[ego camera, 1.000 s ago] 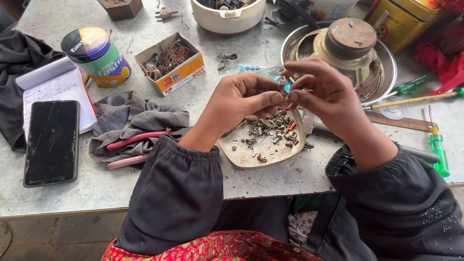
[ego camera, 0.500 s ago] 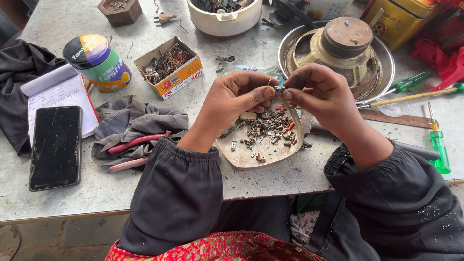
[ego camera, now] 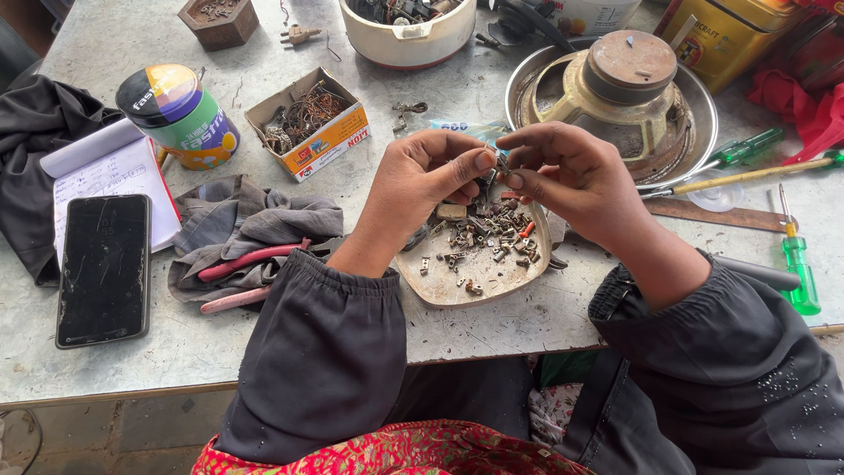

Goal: The person sits at a cluttered workbench and uses a screwdriver to disassemble small electronic components. They manipulate various small parts, including screws and metal pieces, sorting them into a metal tray and a small box while occasionally picking up and examining other items on the table.

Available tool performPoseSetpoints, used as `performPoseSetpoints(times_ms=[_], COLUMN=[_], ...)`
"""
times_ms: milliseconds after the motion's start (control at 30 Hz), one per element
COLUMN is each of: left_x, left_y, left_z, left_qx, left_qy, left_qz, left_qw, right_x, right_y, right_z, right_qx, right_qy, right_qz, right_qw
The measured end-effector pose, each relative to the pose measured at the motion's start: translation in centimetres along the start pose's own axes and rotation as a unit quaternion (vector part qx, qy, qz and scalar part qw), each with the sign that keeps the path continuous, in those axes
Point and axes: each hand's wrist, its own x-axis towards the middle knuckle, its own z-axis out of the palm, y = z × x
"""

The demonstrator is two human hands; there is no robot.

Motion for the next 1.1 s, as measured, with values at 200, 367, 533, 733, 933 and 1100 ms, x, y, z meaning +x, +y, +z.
performPoseSetpoints(times_ms=[200,367,533,733,933,1100], left_x=[0.1,0.0,0.5,0.5,0.9,1.1], left_y=[-0.3,-0.9,-0.8,-0.5,-0.8,-0.6], left_z=[0.0,0.3,-0.1,-0.8,-1.1,-0.9], left_qx=[0.023,0.039,0.047,0.064,0.054,0.027], left_qy=[0.003,-0.005,0.014,0.019,0.020,0.023], left_qz=[0.011,0.027,0.039,0.048,0.056,0.063], left_qw=[1.000,0.999,0.998,0.997,0.997,0.997], right_x=[-0.2,-0.3,0.9,0.9,1.3,1.0], right_y=[-0.1,0.6,2.4,4.3,4.3,6.4], right_z=[0.2,-0.1,-4.8,-9.0,-8.4,-11.2], right_qx=[0.026,-0.012,-0.318,-0.587,-0.593,-0.489], right_qy=[-0.015,-0.011,0.171,0.210,0.205,0.287], right_qz=[0.014,0.002,-0.103,-0.102,-0.121,-0.154], right_qw=[0.999,1.000,0.927,0.775,0.769,0.809])
